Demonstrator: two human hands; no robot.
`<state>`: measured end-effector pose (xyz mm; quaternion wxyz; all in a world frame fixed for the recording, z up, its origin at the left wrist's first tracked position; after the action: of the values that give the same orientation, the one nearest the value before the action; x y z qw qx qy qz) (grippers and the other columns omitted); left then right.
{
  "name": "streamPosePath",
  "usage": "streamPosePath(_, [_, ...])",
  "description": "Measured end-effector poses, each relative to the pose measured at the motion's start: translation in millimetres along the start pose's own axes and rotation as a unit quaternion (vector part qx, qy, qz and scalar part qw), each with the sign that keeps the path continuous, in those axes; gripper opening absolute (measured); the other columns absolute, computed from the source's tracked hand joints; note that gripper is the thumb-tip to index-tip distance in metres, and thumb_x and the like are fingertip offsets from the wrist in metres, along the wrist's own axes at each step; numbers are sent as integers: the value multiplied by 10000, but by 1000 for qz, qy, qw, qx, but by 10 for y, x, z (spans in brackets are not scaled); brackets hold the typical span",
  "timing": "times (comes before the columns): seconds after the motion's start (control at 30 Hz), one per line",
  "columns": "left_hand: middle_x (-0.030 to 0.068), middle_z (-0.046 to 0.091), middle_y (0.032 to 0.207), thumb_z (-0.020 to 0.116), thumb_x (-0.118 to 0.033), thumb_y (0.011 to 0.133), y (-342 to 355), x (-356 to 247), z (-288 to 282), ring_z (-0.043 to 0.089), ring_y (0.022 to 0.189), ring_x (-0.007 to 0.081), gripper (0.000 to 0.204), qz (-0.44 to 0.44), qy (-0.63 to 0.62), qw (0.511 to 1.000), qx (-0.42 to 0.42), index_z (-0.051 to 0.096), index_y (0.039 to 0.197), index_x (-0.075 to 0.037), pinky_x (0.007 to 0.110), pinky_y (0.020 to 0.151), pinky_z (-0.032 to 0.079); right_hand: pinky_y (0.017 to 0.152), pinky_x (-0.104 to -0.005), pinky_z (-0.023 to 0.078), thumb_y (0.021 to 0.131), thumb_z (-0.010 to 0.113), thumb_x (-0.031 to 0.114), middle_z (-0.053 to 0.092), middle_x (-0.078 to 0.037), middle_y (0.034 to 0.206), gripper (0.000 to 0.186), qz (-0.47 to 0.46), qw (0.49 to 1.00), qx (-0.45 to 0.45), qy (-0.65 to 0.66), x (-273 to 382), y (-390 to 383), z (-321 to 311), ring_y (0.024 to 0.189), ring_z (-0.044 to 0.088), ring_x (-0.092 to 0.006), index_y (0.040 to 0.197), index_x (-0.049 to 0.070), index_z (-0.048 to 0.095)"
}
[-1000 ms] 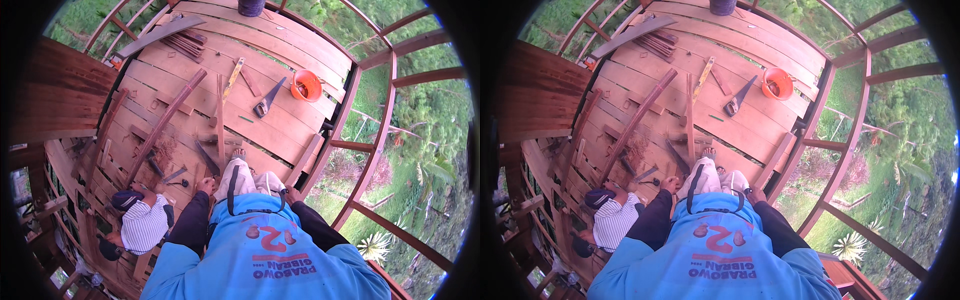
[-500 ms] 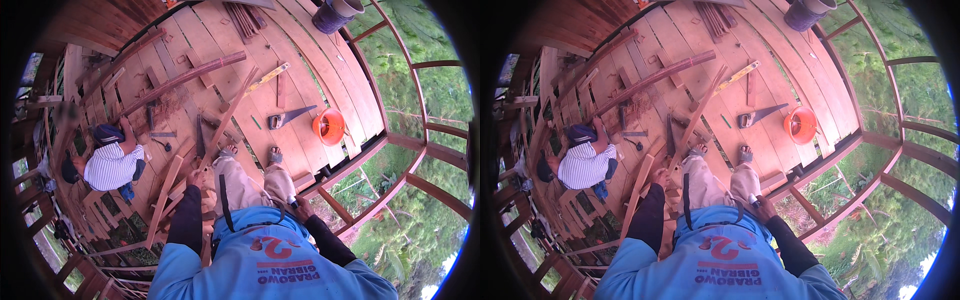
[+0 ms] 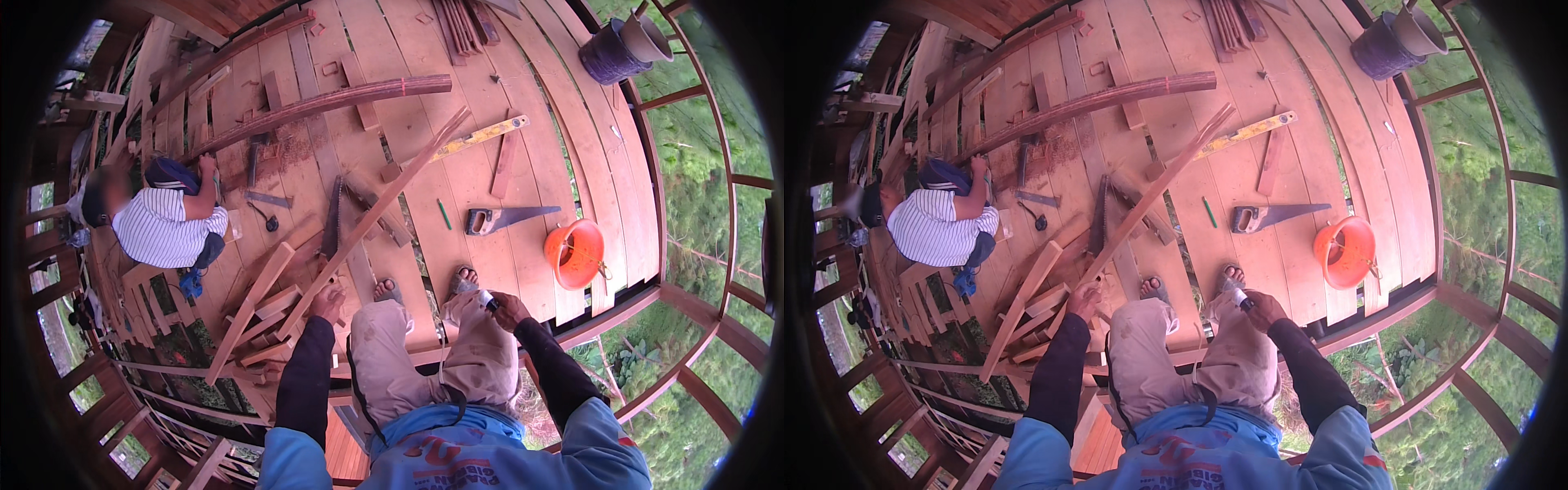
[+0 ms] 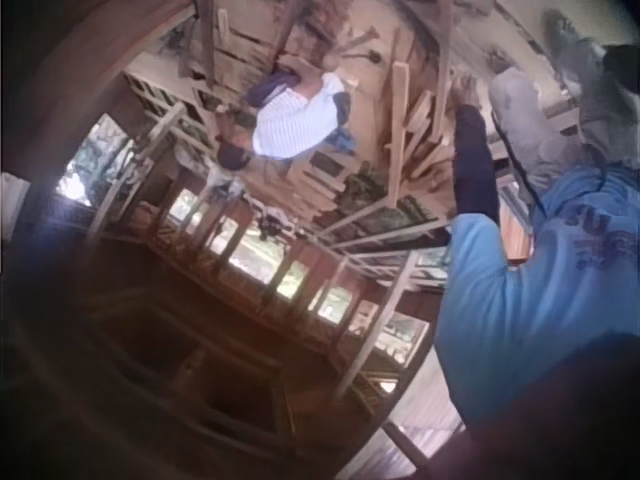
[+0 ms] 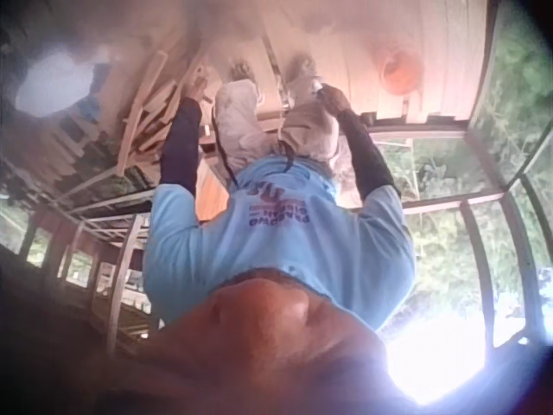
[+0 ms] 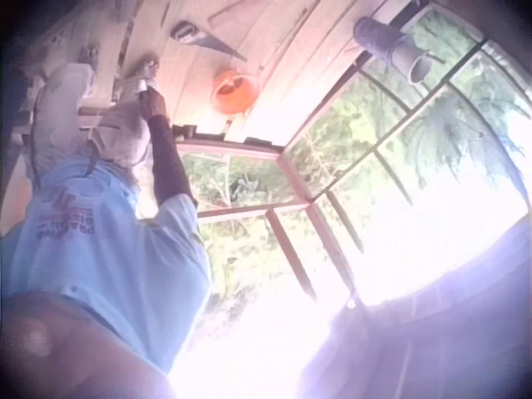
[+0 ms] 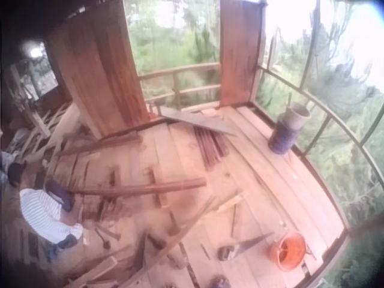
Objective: The person marks a wooden plank with a pencil and square, then saws it with a hand saw. After cutting, the person lifts the plank and fits it into a curved wooden frame on an elevated outdoor structure.
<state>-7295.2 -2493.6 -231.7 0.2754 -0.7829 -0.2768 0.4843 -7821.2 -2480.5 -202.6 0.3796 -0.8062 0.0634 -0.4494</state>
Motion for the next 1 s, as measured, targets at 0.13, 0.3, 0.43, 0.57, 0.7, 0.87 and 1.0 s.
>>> streamPosePath(0.13, [146,740,1222,704,-155,1004,992,567,199,715,1140,214,376,-22,-37,998,-38,645,1320,41,328,1001,561,944,-461,568,948,577,176,746,-190,1120,286,-12,989,-2,-145,-513,1736,8,1065,729,-388,1171,82,729])
streamPosePath(0.3, [176,764,1199,731,-206,976,2355,1140,415,739,1110,232,406,70,33,995,-56,668,1310,16,351,976,570,930,-530,556,998,575,295,734,-218,1181,320,0,942,-32,-334,-846,3498,225,1075,724,-410,1205,115,740])
streamPosePath(0.43, [176,786,1140,732,-244,966,3080,1308,355,754,1078,237,411,111,89,980,-138,704,1288,10,364,965,571,988,-516,530,1020,587,448,697,-193,1200,406,-7,931,43,-362,-912,4319,552,1151,687,-373,1232,139,742])
streamPosePath(0.57, [175,788,1127,722,-306,959,3666,1325,108,756,1081,277,414,110,60,967,-221,730,1265,-26,368,941,575,1006,-546,504,1041,536,614,674,-234,1243,579,-53,912,13,-406,-1266,4809,596,1171,674,-421,1344,132,643])
streamPosePath(0.7, [185,783,1138,716,-350,949,3882,1927,-179,752,1087,325,390,81,87,944,-309,769,1204,-59,396,962,571,885,-572,517,1041,551,584,691,-237,1107,536,-75,881,45,-465,-1283,4891,948,1057,696,-441,1168,77,668])
streamPosePath(0.87, [186,784,1128,725,-367,933,4136,2161,-411,750,1075,336,387,54,74,942,-322,782,1160,-59,398,951,571,780,-548,510,1026,615,477,656,-207,977,407,-167,878,-22,-447,-1540,4822,923,920,678,-424,990,82,707])
streamPosePath(1.0, [181,790,1091,740,-356,923,4355,2153,-528,756,1059,317,390,92,121,917,-368,778,1163,-51,390,940,569,741,-520,507,971,722,320,654,-167,952,270,-187,908,-108,-358,-1713,4767,1017,862,676,-409,935,57,669])
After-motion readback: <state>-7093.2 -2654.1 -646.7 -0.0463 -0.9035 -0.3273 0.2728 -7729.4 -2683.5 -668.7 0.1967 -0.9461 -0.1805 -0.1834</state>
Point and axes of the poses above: each hand's wrist, its own y-axis towards the middle knuckle, its own z-axis out of the palm, x = y × z, the point moved 1 cm from there along y, towards the middle knuckle
